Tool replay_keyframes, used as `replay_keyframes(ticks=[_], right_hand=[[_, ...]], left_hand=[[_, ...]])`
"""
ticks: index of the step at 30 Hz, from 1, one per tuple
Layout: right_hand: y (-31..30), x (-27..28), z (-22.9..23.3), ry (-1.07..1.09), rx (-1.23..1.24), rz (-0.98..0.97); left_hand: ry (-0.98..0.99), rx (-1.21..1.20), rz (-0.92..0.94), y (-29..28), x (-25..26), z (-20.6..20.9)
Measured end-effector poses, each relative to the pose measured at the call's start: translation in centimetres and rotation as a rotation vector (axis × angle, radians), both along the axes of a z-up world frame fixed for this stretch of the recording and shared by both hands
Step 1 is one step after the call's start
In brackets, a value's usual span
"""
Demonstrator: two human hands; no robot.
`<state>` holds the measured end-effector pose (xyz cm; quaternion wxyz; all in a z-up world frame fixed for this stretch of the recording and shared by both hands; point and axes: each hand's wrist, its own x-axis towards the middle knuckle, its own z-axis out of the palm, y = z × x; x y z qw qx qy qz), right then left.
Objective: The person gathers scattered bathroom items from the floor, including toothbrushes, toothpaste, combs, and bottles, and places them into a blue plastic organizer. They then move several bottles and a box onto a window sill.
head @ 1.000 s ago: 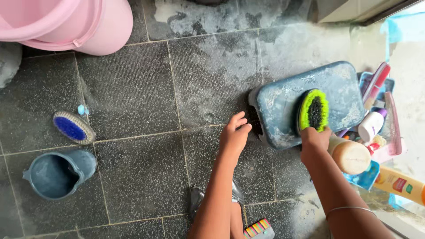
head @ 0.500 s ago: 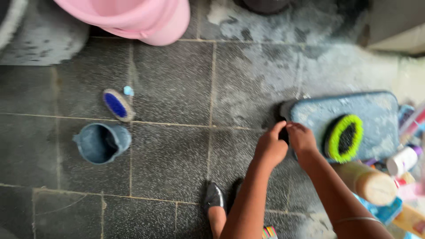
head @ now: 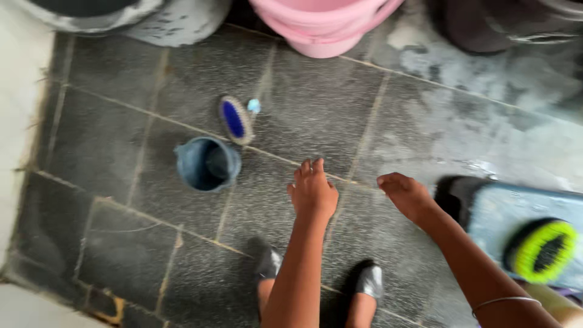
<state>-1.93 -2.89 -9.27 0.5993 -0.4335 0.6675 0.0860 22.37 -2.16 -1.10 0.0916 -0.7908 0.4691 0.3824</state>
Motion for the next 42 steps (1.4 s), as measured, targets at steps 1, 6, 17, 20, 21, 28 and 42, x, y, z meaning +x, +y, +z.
replay_keyframes(ticks=[1,6,17,20,21,28,42], right_hand=[[-0.3,2.5,0.4,-0.020,0.056,-0.019],[-0.8,13.3,2.9,-0.179,0.280,-0.278],[0.0,33.9,-7.4,-0.585,0.137,-0.600],[0.5,36.9,-11.2,-0.568,0.185,-0.788],[0.4,37.6,-11.6,-0.603,0.179,-0.813],[1.1,39.4,-12.6,-0.656,0.106,-1.004],[3.4,29.0,-8.0,-0.454,-0.211,-1.209]], left_hand=[[-0.025,-0.011,0.008,-0.3,2.0,-0.1],[-0.060,-0.257,-0.036,-2.5,12.2,-1.9],[-0.022,-0.467,-0.040,-9.5,28.8,-18.5],[-0.063,-0.490,-0.069,-11.1,29.7,-24.0],[-0.103,-0.478,-0.094,-11.7,30.0,-24.7],[0.010,-0.135,0.073,-12.9,31.0,-23.9],[0.230,-0.267,0.149,-10.2,19.3,-18.5]])
